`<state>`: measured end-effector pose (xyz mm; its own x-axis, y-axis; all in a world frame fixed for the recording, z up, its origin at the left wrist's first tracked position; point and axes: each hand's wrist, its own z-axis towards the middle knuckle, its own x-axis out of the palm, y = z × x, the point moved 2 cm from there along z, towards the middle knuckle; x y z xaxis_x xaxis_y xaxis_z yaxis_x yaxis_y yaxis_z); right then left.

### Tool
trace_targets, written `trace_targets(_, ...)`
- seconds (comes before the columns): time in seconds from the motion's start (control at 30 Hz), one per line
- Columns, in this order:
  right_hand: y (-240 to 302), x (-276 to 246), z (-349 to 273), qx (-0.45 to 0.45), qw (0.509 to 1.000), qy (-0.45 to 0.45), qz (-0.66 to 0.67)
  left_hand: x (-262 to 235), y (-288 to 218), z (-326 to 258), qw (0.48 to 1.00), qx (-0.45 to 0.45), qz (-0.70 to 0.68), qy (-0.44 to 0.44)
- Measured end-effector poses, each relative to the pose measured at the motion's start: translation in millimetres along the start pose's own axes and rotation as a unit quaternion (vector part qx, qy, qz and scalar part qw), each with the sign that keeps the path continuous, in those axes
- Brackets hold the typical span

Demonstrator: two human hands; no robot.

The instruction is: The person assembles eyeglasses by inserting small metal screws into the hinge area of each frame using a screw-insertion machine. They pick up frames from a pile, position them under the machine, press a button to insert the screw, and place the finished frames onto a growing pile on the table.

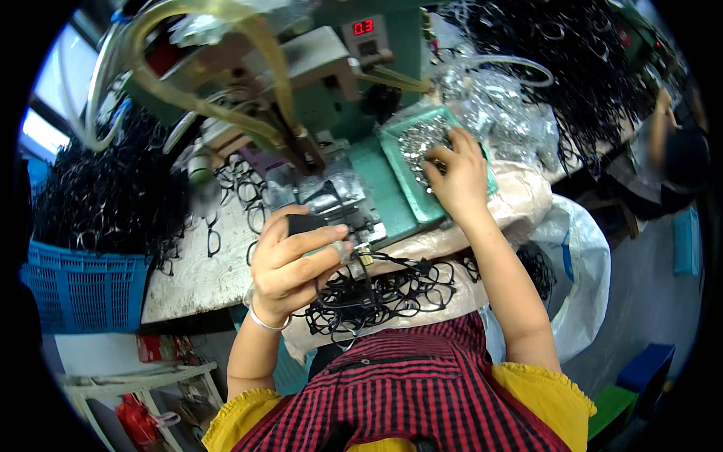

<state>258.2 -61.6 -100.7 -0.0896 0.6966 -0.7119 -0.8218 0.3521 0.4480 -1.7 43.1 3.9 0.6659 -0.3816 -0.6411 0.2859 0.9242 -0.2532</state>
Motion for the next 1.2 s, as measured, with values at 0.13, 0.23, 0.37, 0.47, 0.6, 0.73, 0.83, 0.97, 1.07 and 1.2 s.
trace_targets(0.13,-4,1,2,-0.010,1.000,-0.020,0.006,-7,3,2,1.000,0.012,-0.011,-0.015)
trace_targets(0.23,13,-5,8,-0.031,0.999,0.004,-0.025,4,-3,-10,0.997,-0.015,-0.029,-0.064)
trace_targets(0.37,16,1,6,-0.068,0.996,0.001,-0.052,9,4,-65,0.961,-0.144,0.179,-0.156)
trace_targets(0.47,8,1,4,-0.071,0.996,-0.050,-0.029,2,61,-68,0.852,-0.375,0.166,-0.326)
trace_targets(0.6,6,6,11,0.071,0.993,-0.032,0.085,2,143,-65,0.842,-0.510,0.089,-0.152)
trace_targets(0.73,-9,9,2,0.131,0.962,-0.024,0.239,-39,143,-51,0.804,-0.587,0.002,-0.098)
trace_targets(0.83,-8,7,2,0.125,0.953,-0.019,0.277,-78,162,-87,0.849,-0.470,0.066,-0.232)
trace_targets(0.97,16,0,19,0.141,0.937,0.003,0.318,-136,170,-118,0.770,-0.564,0.284,-0.090)
trace_targets(1.07,15,23,24,0.146,0.920,0.009,0.362,-109,209,-211,0.723,-0.564,0.398,-0.029)
trace_targets(1.2,14,-8,-5,0.114,0.972,-0.052,0.200,-76,191,-235,0.747,-0.494,0.441,-0.058)
